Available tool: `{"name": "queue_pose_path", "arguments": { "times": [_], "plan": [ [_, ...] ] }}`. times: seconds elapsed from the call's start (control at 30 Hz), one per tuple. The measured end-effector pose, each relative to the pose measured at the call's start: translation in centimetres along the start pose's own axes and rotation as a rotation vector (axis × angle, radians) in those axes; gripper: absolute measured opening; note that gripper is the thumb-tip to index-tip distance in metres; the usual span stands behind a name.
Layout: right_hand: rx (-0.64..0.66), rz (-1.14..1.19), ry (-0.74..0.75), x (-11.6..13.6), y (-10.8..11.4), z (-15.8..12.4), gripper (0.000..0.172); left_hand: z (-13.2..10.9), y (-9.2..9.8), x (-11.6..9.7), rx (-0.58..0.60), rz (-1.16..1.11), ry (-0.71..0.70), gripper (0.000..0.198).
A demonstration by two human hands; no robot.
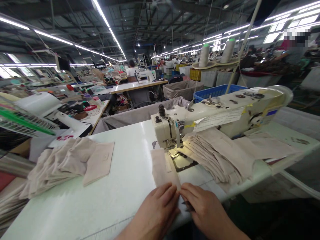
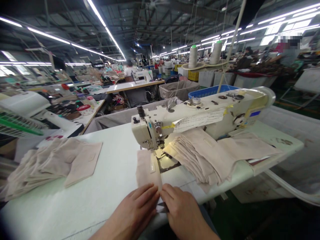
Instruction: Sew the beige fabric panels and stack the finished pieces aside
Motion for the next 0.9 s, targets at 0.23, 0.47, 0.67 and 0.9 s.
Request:
{"name": "queue_pose_path", "arguments": {
  "times": [0.23,0.47,0.67,0.9],
  "plan": [
    [0.084,-0.027,-0.067,-0.3,0.0,2.0,0.045,0.7,0.3,1.8,0.058,-0.024,0.013,0.031],
    [0.081,-0.042,-0.086,-0.4,0.4,3.1,0.046,1.4,0.7,3.4,0.073,-0.039,0.02,0.031],
    [-0.03,-0.015,-0.1,-1.0,1.4,2.1,0.05,2.1,0.9,5.1,0.067,-0.054,0.017,0.027],
    [-0.227,-0.102,-0.022,-2.2,4.0,1.1,0.045,2.4,0.5,7.1,0.059,-0.052,0.029,0.025]
  ]
}}
Point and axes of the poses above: each hand's wrist, its own z-axis towards the middle knuckle, its own y-axis out of the back of the hand, x = y × z, the point moved 1 cm from there along z, towards the middle knuckle, and after that the axes turned 7 degrees about -y, right-handed, at the moved point
